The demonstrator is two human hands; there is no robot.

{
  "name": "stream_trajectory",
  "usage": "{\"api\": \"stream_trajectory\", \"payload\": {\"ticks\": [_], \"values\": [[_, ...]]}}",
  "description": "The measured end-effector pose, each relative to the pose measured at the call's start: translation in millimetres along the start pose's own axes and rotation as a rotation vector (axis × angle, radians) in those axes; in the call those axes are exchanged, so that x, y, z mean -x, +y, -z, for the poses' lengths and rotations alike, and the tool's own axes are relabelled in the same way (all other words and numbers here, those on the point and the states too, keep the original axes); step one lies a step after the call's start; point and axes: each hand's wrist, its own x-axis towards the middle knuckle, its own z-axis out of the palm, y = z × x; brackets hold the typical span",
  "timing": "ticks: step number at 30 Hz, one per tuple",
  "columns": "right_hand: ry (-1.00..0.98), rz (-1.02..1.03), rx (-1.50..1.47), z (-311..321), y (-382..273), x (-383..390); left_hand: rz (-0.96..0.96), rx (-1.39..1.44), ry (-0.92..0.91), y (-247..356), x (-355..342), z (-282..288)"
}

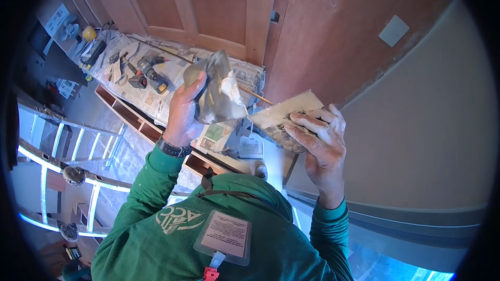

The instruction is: The person uses a putty knife to scoop joint compound from a hawk and applies it to the wall near a light switch. They repeatedly smooth the compound over the surface and around the switch plate using the putty knife.

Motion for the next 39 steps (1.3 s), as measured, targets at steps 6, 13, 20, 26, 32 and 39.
{"api": "stream_trajectory", "payload": {"ticks": [6, 13, 20, 26, 32, 39], "values": [[-0.027, 0.039, 0.114, 4.1, -0.2, -15.2, 0.009, -0.139, -0.074, 10.3, -2.5, -22.7], [-0.112, 0.104, 0.202, -1.1, 1.2, -24.4, -0.003, -0.233, -0.084, 13.8, 3.5, -34.4], [-0.176, -0.149, -0.196, 8.9, 25.5, -29.5, -0.113, -0.165, 0.065, 15.0, -0.3, -23.1], [0.355, -0.713, -1.071, 23.5, 78.8, -47.8, -0.152, -0.104, 0.154, 2.4, -7.3, 7.7], [0.774, -0.591, -0.982, 112.3, 159.1, -137.1, -0.048, -0.056, 0.184, -14.7, 4.1, 44.6], [1.022, -0.514, -0.966, 211.0, 220.8, -254.2, -0.007, -0.121, 0.352, -28.6, 17.9, 87.1]]}}
